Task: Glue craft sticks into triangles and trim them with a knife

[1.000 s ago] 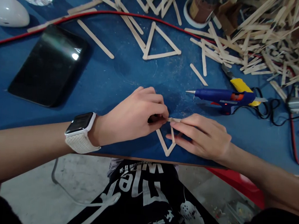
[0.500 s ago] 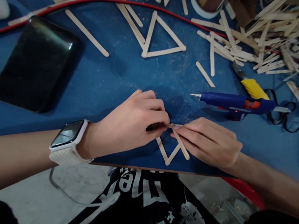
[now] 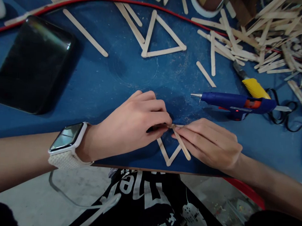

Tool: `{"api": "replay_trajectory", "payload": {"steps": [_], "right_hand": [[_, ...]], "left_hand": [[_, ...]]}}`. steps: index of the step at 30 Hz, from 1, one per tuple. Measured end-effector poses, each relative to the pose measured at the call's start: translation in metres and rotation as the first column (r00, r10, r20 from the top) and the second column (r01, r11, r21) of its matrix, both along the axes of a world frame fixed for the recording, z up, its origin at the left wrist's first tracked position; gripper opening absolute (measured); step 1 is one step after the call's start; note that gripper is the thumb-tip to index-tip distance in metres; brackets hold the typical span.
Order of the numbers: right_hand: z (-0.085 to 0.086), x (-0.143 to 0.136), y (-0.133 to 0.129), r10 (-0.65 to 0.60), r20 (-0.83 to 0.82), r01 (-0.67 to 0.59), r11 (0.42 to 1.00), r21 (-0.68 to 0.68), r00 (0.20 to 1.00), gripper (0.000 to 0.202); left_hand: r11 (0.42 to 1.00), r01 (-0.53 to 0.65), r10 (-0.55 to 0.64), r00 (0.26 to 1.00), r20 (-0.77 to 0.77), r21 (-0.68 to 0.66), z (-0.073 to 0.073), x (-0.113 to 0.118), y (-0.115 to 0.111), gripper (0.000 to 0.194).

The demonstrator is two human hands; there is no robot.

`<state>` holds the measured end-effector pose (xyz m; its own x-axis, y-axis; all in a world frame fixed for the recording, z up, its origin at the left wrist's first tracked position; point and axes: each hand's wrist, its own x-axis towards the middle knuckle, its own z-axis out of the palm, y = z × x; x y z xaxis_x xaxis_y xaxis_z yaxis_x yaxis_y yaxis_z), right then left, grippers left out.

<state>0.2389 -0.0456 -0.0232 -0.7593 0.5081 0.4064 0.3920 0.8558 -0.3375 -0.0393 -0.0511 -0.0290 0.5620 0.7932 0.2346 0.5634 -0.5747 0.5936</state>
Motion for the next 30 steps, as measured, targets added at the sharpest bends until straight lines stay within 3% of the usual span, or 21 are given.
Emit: {"api": "replay_trajectory", "payload": {"steps": [6, 16, 21, 26, 30], "right_hand": [[-0.001, -0.002, 0.003, 0.024, 0.026, -0.026, 0.995, 0.092, 0.999, 0.027], [-0.003, 0.007, 0.003, 0.103, 0.035, -0.105, 0.992, 0.069, 0.994, 0.036], [0.000, 0.005, 0.003, 0.092, -0.007, -0.090, 0.990, 0.106, 0.996, 0.026], [0.010, 0.002, -0.003, 0.022, -0.012, -0.022, 0.998, 0.061, 1.000, 0.021], [0.018, 0.004, -0.013, -0.023, 0.037, 0.025, 0.997, -0.077, 0.999, 0.021]], "left_hand": [[1.000, -0.001, 0.001, 1.000, 0.012, 0.007, 0.000, 0.001, 0.000, 0.013], [1.000, 0.011, -0.011, 1.000, 0.013, 0.008, 0.000, 0.000, -0.001, 0.015], [1.000, 0.021, -0.021, 1.000, -0.004, 0.004, 0.002, -0.001, -0.002, 0.020], [1.000, 0.025, -0.025, 1.000, -0.012, -0.015, 0.006, -0.002, -0.005, 0.019], [1.000, 0.029, -0.029, 0.999, -0.026, -0.007, 0.003, -0.003, -0.007, 0.017]]}}
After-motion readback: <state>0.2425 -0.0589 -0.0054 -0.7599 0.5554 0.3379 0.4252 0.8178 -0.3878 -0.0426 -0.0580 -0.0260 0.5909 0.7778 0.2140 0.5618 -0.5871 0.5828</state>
